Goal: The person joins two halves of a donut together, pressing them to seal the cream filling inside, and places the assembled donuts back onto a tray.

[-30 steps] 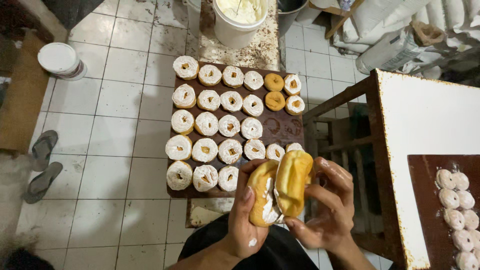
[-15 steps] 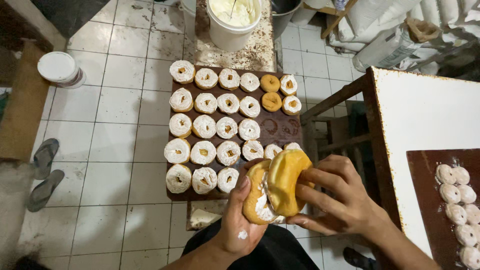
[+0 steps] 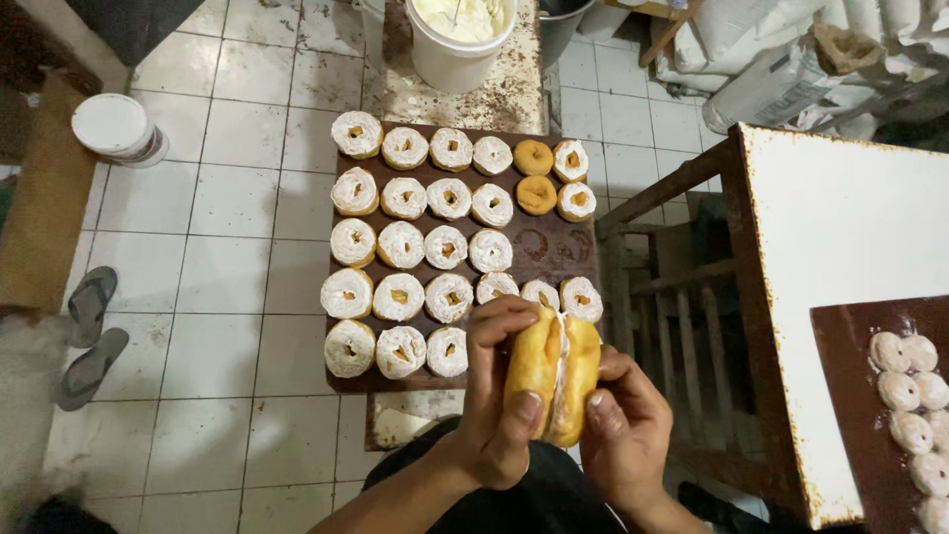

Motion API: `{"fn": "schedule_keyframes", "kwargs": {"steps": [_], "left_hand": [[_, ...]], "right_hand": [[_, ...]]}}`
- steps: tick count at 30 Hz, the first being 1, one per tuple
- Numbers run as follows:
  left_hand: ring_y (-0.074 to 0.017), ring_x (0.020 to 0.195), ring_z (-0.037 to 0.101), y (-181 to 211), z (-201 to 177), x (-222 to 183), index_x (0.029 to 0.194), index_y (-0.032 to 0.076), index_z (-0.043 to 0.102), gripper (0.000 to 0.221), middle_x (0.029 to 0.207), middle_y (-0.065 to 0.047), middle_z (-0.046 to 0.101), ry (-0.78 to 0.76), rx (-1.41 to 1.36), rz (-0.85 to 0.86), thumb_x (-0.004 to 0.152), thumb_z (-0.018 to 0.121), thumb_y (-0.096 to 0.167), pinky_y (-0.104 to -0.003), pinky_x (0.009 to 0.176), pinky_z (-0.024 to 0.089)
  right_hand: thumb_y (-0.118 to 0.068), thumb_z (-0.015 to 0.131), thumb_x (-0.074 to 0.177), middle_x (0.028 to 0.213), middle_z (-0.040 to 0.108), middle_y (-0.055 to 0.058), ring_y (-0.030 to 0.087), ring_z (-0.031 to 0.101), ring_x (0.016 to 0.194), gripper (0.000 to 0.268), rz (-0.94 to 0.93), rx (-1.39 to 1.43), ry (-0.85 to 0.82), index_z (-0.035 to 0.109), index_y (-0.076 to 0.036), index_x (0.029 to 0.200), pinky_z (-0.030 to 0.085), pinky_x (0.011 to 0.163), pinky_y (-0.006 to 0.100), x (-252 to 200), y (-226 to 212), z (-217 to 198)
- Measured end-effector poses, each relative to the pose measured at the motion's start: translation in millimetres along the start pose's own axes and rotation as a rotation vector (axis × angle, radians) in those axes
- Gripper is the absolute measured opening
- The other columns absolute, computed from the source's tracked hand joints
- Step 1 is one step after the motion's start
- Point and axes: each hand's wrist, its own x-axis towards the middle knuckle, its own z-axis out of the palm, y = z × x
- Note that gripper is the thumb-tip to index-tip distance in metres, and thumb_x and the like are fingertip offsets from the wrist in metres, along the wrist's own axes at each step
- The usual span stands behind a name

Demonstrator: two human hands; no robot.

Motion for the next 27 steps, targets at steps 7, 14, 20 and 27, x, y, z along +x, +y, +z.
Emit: {"fn": "schedule_keyframes", "kwargs": {"steps": [7,14,20,27], "left_hand": [[-0.0261,0.133,0.045,12,-4,2,0.147,0.005,0.032,0.062,0.142,-0.017,0.041,0.040,-0.449,-0.310,0.103,0.050,0.044,-0.043,0.117,0.039],[-0.0275,0.131,0.047,26,-3,-2,0.144,0.002,0.034,0.062,0.138,-0.019,0.046,0.092,-0.582,-0.448,0.100,0.052,0.041,-0.042,0.114,0.039],[-0.0278,0.137,0.043,-9,-5,-9,0.146,0.002,0.033,0.057,0.148,-0.018,0.037,-0.013,0.022,0.012,0.109,0.046,0.043,-0.043,0.122,0.037],[-0.0286,0.128,0.048,-6,-4,-14,0.143,0.002,0.034,0.059,0.139,-0.019,0.044,0.148,-0.448,-0.375,0.101,0.043,0.042,-0.043,0.112,0.040]], "right_hand": [[-0.038,0.082,0.081,0.104,0.056,0.011,0.023,0.053,0.098,0.054,-0.635,-0.833,-0.223,0.063,-0.002,0.115,0.044,0.087,0.035,10,-25,13],[-0.034,0.088,0.078,0.112,0.062,0.012,0.025,0.062,0.101,0.052,-0.674,-0.929,-0.377,0.066,-0.004,0.115,0.051,0.086,0.038,12,-33,-3],[-0.018,0.083,0.081,0.111,0.065,0.016,0.025,0.063,0.094,0.053,0.056,-0.098,0.148,0.059,0.008,0.121,0.053,0.076,0.038,-19,-11,20],[-0.018,0.085,0.082,0.099,0.065,0.012,0.019,0.063,0.085,0.040,-0.563,-0.824,-0.253,0.065,0.002,0.110,0.053,0.076,0.031,2,-35,30]]}}
